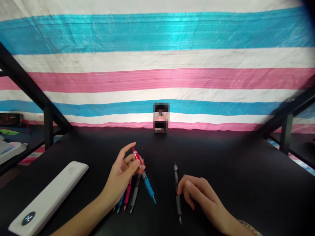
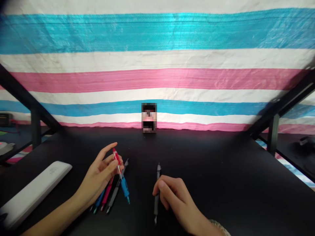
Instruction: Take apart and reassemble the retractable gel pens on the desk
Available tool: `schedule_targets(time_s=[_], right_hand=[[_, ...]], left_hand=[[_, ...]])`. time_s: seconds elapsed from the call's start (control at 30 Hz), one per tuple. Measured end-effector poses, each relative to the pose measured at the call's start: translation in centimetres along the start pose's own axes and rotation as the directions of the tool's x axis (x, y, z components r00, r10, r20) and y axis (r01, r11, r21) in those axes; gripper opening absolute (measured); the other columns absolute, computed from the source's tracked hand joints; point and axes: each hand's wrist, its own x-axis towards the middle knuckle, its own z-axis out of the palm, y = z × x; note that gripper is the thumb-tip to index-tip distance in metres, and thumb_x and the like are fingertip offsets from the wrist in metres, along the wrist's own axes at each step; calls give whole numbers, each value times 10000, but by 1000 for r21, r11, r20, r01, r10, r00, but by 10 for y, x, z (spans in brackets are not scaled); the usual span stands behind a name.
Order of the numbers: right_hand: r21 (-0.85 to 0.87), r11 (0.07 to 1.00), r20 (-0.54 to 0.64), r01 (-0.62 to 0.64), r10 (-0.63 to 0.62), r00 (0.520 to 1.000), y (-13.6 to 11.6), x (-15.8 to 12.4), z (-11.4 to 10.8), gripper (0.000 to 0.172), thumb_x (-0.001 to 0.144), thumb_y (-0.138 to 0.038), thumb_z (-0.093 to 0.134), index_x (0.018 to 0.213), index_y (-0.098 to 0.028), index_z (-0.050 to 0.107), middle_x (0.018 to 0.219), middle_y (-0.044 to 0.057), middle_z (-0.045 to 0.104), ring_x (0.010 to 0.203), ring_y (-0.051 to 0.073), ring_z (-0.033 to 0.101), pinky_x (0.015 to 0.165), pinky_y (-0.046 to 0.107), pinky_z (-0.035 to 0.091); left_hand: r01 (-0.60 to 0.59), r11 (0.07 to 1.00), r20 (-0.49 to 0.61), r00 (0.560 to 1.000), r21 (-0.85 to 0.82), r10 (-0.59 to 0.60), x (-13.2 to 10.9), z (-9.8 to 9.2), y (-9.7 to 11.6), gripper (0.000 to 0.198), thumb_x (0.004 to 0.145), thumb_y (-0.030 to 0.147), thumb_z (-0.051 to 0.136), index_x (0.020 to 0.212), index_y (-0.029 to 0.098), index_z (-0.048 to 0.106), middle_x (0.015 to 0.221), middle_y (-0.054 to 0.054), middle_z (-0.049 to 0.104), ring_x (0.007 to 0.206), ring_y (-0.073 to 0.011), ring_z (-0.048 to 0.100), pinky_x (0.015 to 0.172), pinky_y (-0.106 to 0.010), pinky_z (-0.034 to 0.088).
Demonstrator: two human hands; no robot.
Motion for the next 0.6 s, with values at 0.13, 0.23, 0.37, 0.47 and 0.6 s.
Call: schedule_targets(time_s=[0.13,0.23,0.37,0.47,0.6], right_hand=[[-22,1000,1,4,-4,1000,-2,1,0,567,1009,-625,401,844,-153,669,520,-51,412,526,126,386,566,265,317],[-40,999,8,6,-6,1000,-3,2,0,555,1013,-615,405,843,-155,663,524,-51,417,526,124,384,563,263,313],[-56,998,13,5,-4,1000,-4,3,1,552,1012,-613,409,831,-155,659,525,-52,420,520,119,378,556,261,306],[-61,998,9,7,-6,1000,-4,3,1,562,1004,-629,412,822,-155,655,522,-52,420,517,117,373,553,259,305],[-66,998,12,-1,2,1000,-3,2,0,554,995,-634,427,837,-154,654,529,-54,413,524,118,371,547,255,302]], left_hand=[[19,999,8,1000,32,-19,0,1,1,454,863,306,763,1246,271,521,827,19,684,702,-140,669,655,-249,548],[9,999,40,999,48,-11,1,0,0,395,845,293,778,1179,255,571,786,31,664,666,-140,662,600,-239,529],[9,997,11,1000,71,-9,3,-1,-2,323,803,281,812,1066,213,639,753,29,652,642,-152,673,596,-261,538],[11,997,-17,1000,72,-10,5,-2,-3,307,788,283,822,1035,201,658,748,29,647,626,-150,669,594,-268,541],[-4,997,-5,1000,72,4,5,-2,-3,365,822,280,796,1140,215,628,777,21,657,644,-139,654,606,-257,535]])
